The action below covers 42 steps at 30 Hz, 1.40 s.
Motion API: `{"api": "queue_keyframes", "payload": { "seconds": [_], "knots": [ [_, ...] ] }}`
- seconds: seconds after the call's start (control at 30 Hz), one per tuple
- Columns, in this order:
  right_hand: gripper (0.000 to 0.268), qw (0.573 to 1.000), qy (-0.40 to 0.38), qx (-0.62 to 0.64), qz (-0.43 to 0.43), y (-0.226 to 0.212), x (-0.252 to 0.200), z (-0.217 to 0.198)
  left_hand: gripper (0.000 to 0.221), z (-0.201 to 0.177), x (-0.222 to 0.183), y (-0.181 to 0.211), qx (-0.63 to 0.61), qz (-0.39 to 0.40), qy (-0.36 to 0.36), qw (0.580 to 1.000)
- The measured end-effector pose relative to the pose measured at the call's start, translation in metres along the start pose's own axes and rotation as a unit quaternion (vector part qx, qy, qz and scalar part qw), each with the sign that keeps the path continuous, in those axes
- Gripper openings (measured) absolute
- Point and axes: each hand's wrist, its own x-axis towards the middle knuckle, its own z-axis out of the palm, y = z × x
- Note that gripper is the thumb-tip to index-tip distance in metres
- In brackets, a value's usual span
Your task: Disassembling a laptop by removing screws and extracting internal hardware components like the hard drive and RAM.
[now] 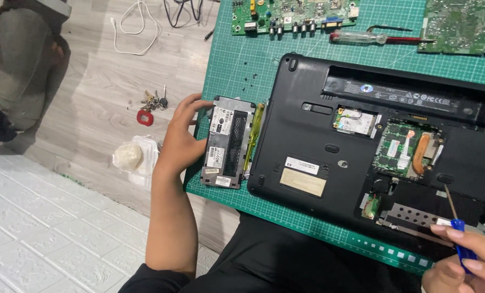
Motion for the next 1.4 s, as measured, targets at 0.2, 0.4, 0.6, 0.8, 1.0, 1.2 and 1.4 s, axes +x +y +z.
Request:
{"api": "queue_keyframes", "payload": {
  "seconds": [0.2, 0.4, 0.6, 0.8, 1.0, 1.2, 1.4],
  "knots": [
    [0.060, 0.996, -0.077, -0.006, 0.044, -0.020, 0.009, -0.009, 0.059, -0.009, -0.004, -0.002, -0.029, -0.028, 0.046, 0.998],
    [0.055, 0.991, -0.120, 0.063, 0.022, 0.008, -0.007, -0.020, 0.061, -0.024, -0.008, -0.012, -0.159, -0.042, 0.111, 0.980],
    [0.055, 0.990, -0.124, 0.059, 0.009, 0.020, -0.013, -0.022, 0.051, -0.032, -0.016, -0.007, -0.257, -0.039, 0.181, 0.949],
    [0.055, 0.997, -0.079, 0.022, 0.006, 0.014, -0.016, -0.012, 0.055, -0.030, -0.015, -0.016, -0.309, -0.053, 0.189, 0.931],
    [0.035, 0.996, 0.081, -0.036, -0.008, -0.017, 0.004, 0.037, 0.048, -0.010, -0.019, -0.015, -0.114, -0.013, 0.173, 0.978],
    [0.032, 0.991, 0.128, -0.040, -0.017, -0.013, 0.005, 0.044, 0.087, 0.007, -0.028, 0.000, 0.001, 0.000, 0.087, 0.996],
    [0.030, 0.993, 0.105, -0.062, -0.005, -0.022, 0.009, 0.039, 0.093, 0.007, -0.017, -0.001, 0.007, -0.007, 0.054, 0.998]
  ]
}}
